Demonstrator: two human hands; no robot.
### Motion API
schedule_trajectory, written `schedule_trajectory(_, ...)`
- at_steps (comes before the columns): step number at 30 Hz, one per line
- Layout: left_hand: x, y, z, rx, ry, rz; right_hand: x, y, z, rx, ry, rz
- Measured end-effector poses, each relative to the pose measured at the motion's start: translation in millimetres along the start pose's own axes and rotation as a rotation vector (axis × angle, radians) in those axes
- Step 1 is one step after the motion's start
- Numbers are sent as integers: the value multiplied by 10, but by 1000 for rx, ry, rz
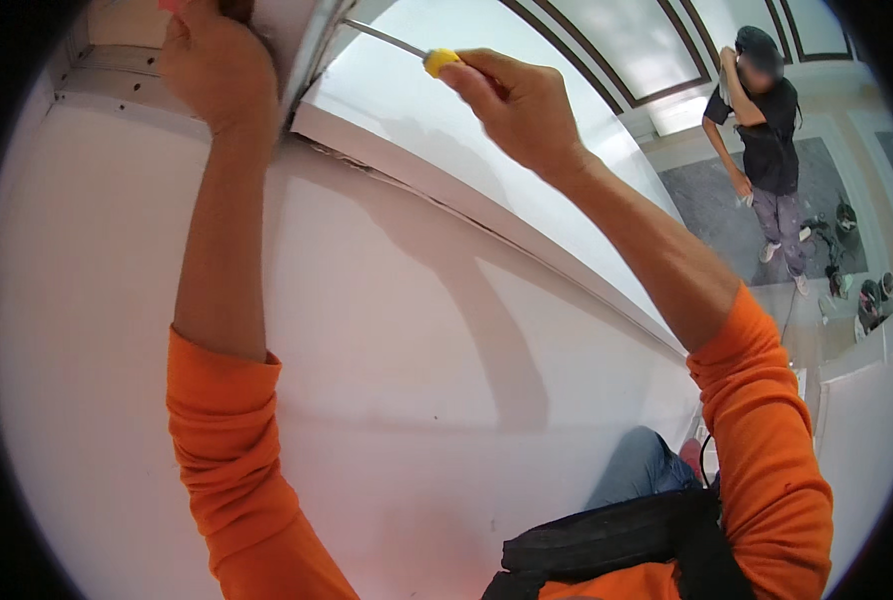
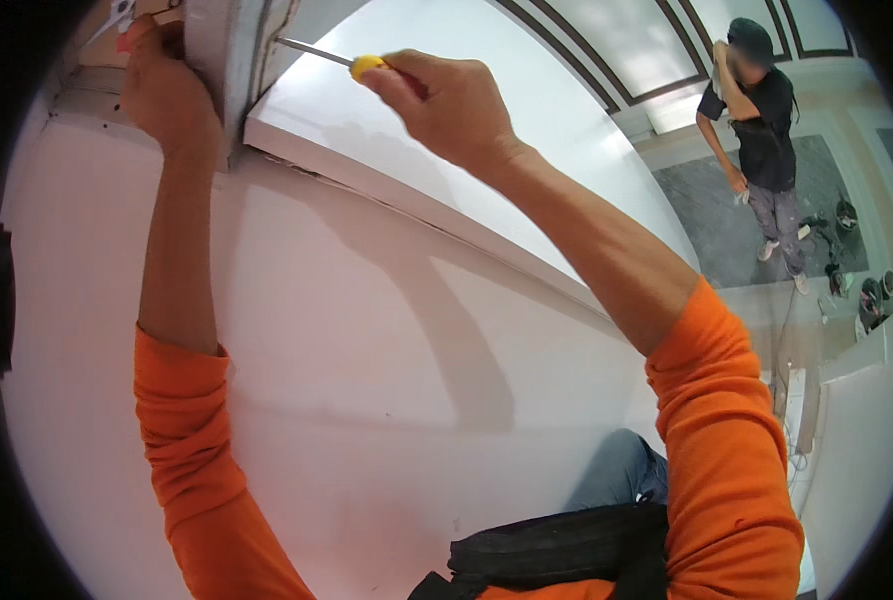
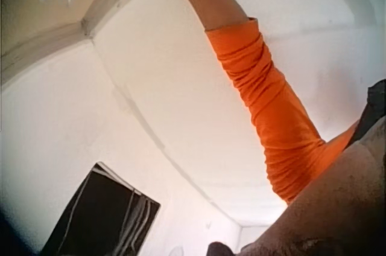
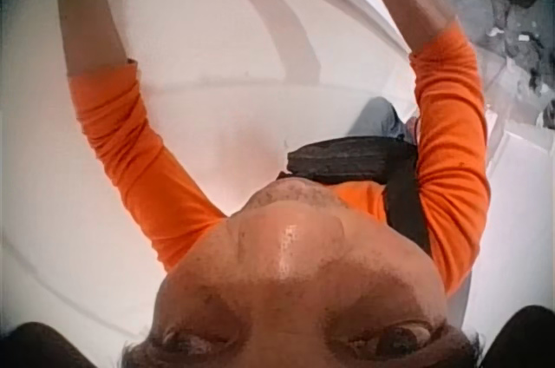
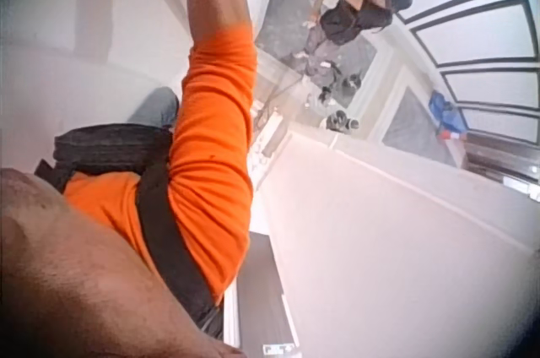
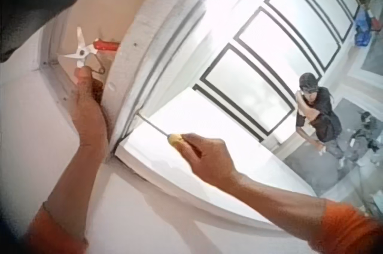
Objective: The person uses a screwdriver and shears to install a ceiling panel into a metal frame.
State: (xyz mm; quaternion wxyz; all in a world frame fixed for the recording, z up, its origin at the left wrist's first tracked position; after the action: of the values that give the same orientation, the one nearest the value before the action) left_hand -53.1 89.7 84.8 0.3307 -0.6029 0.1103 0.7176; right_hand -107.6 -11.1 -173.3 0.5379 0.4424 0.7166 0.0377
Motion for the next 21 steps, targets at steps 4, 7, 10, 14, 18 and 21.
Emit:
schedule_trajectory(4,-92,55,126,77,109,-69,-37,-67,-200,306,-240,169)
schedule_trajectory(7,128,158,201,149,140,-95,-50,103,67,-497,154,-141)
schedule_trajectory(10,-126,63,-57,321,-48,-231,56,422,-44,-541,215,-344)
schedule_trajectory(14,83,153,194,196,35,-90,-105,-32,-312,254,-163,-143)
schedule_trajectory(18,81,118,151,151,6,-90,17,-74,-623,965,-575,158)
schedule_trajectory(21,74,13,191,-61,7,-20,-35,-94,-402,427,-191,-33)
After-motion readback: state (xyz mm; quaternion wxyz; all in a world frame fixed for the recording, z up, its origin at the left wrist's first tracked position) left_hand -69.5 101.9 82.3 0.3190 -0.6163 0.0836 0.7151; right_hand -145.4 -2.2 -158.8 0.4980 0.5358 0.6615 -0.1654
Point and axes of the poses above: each hand's wrist, its own x-axis away from the middle knuckle, its own y-axis out of the palm, z = x × y, the point moved 9 cm from there along -x, towards the middle knuckle, and after that the axes turned 10 degrees about -y, right-handed, at the moved point
